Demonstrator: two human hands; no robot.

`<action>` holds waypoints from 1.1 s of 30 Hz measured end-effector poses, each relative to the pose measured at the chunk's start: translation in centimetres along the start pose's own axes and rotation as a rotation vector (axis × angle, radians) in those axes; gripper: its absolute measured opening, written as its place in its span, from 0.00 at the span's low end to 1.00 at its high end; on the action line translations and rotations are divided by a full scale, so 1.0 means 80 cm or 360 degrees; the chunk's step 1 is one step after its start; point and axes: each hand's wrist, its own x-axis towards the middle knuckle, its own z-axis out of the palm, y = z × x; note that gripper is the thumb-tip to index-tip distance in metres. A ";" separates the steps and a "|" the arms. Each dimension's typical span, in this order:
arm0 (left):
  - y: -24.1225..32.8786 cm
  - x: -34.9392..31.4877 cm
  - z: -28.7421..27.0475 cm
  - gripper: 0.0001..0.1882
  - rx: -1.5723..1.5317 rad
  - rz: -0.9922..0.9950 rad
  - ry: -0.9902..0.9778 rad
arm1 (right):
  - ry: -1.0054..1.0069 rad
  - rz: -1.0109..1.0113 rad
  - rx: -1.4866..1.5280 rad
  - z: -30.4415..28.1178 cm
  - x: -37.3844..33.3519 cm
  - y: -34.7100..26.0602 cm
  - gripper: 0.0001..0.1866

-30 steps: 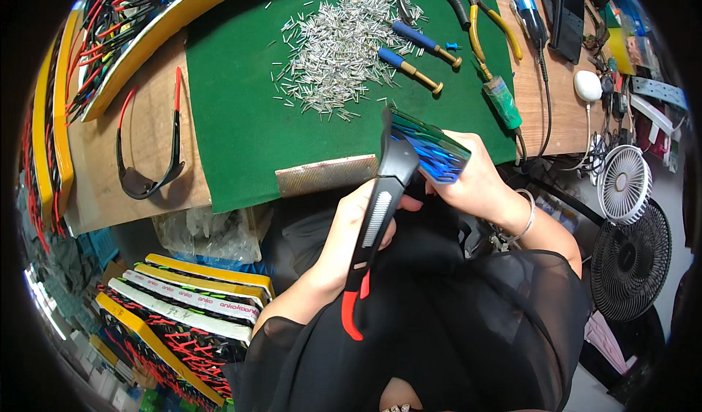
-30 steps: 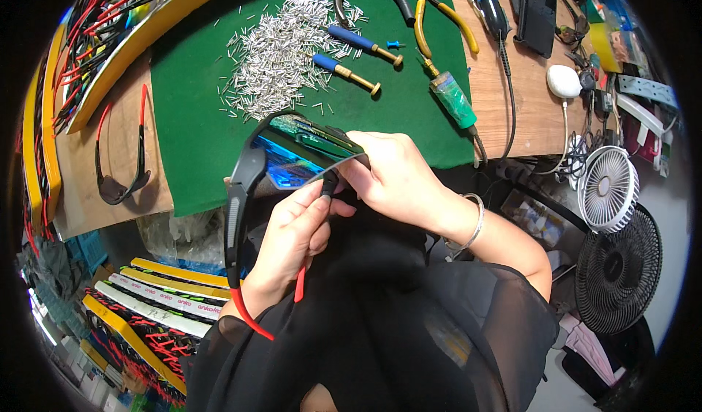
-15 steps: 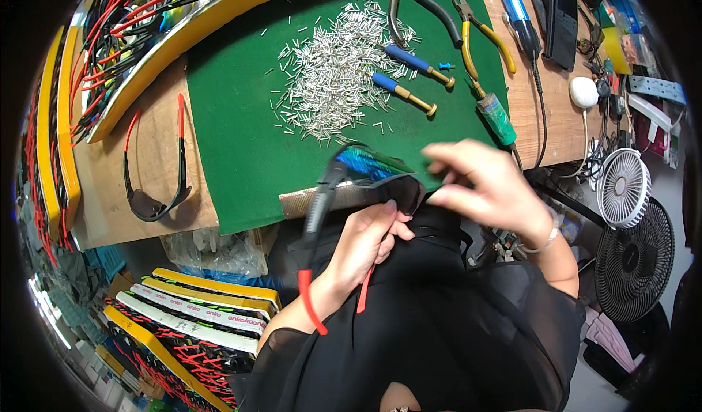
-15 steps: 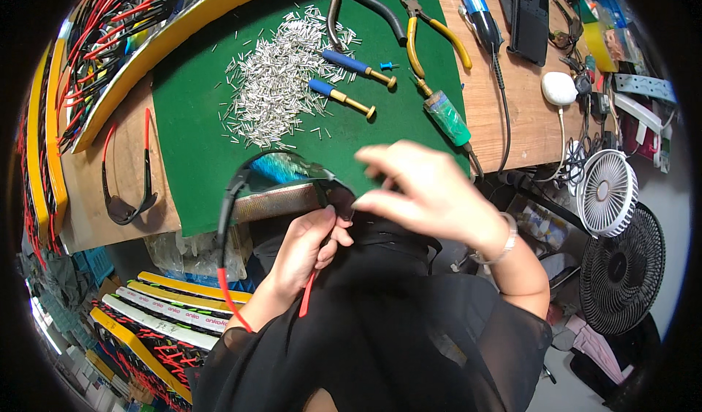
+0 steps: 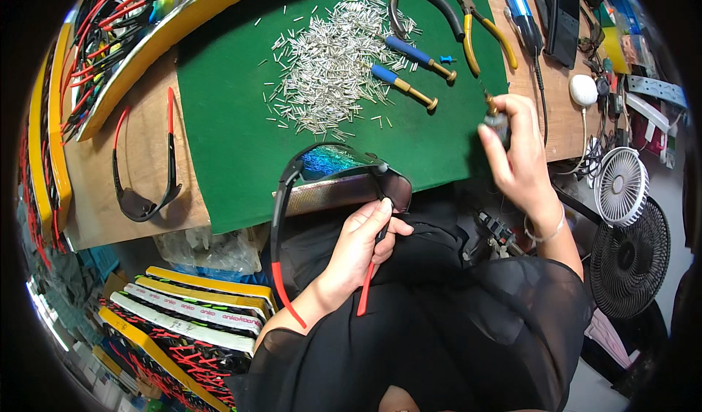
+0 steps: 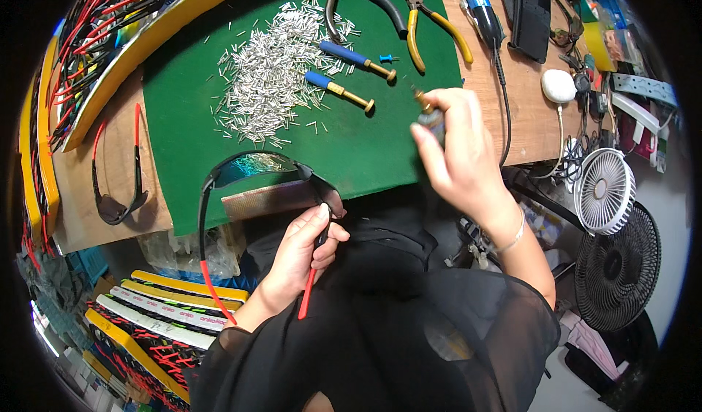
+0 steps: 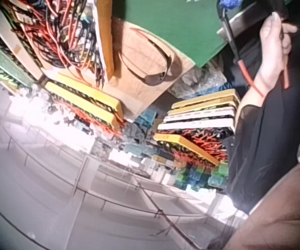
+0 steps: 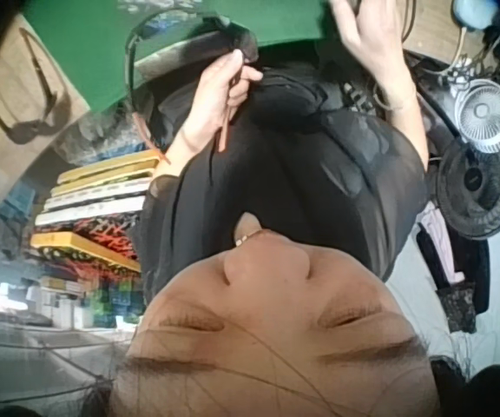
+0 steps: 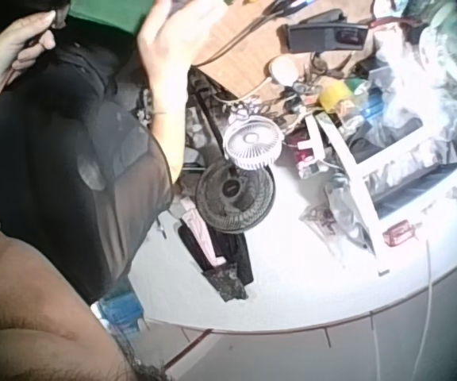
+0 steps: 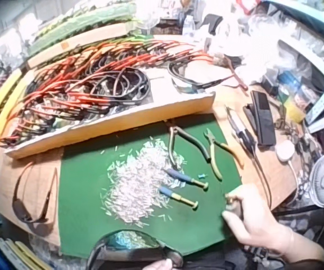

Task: The person assembles sunglasses by inserting small metal pins into the hinge area of the frames using a blue-handled tool and a soldering iron. The person repeatedly picks up frames, inserts pins, and places the finished frames into a tray.

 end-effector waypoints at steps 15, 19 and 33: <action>-0.001 0.003 -0.001 0.12 -0.0089 -0.0027 0.0030 | -0.0453 -0.0018 -0.0300 0.049 -0.001 -0.052 0.22; 0.000 0.003 -0.002 0.12 -0.0026 -0.0021 0.0040 | -0.0412 -0.0020 -0.0340 0.054 -0.002 -0.051 0.23; 0.002 0.004 0.006 0.17 0.0163 0.0044 0.0171 | -0.0398 0.0042 -0.0365 0.056 0.004 -0.058 0.23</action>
